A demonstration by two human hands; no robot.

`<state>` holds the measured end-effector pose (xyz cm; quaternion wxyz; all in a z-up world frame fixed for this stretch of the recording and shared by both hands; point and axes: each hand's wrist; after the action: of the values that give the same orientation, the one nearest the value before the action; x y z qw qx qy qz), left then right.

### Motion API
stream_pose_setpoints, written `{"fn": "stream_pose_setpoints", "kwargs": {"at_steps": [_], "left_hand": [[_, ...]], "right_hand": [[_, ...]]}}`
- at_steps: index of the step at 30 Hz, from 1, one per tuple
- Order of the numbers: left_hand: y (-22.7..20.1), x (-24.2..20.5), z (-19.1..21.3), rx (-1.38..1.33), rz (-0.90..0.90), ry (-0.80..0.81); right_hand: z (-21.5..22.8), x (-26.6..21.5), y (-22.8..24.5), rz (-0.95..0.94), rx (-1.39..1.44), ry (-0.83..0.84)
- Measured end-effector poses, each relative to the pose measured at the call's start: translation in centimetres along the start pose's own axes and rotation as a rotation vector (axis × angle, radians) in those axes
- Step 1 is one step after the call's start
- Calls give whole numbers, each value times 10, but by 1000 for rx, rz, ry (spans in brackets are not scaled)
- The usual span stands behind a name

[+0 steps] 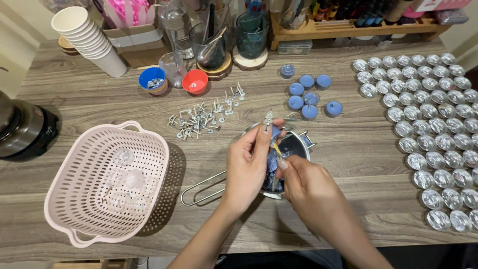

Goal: The person cleans blue wax objects in a small metal pot using a small wooden tool to scrape away excess material and then places the cleaned items into a pink basket.

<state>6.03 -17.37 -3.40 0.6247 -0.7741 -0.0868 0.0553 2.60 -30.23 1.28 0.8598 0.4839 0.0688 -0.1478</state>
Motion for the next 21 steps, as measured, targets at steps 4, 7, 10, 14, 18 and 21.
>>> {"fn": "stream_pose_setpoints", "kwargs": {"at_steps": [4, 7, 10, 14, 18, 21], "left_hand": [[5, 0, -5, -57, -14, 3], [6, 2, -5, -25, 17, -6], [4, 5, 0, 1, 19, 16], [-8, 11, 17, 248, -172, 92], [-18, 17, 33, 593, -355, 168], [-15, 21, 33, 580, -554, 319]], "right_hand": [[5, 7, -2, 47, -43, 11], [6, 10, -2, 90, -92, 10], [10, 16, -2, 124, -84, 53], [21, 19, -3, 130, -114, 109], [40, 18, 5, 174, -364, 186], [47, 15, 12, 164, -580, 220]]}}
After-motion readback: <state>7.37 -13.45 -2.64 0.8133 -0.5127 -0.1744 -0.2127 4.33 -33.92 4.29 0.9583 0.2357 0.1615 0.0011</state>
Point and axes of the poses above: each hand's wrist, its own x-axis towards the middle knuckle, its own z-axis out of the back of the hand, y = z × x, and after that the axes turned 13 degrees about -y, right-handed
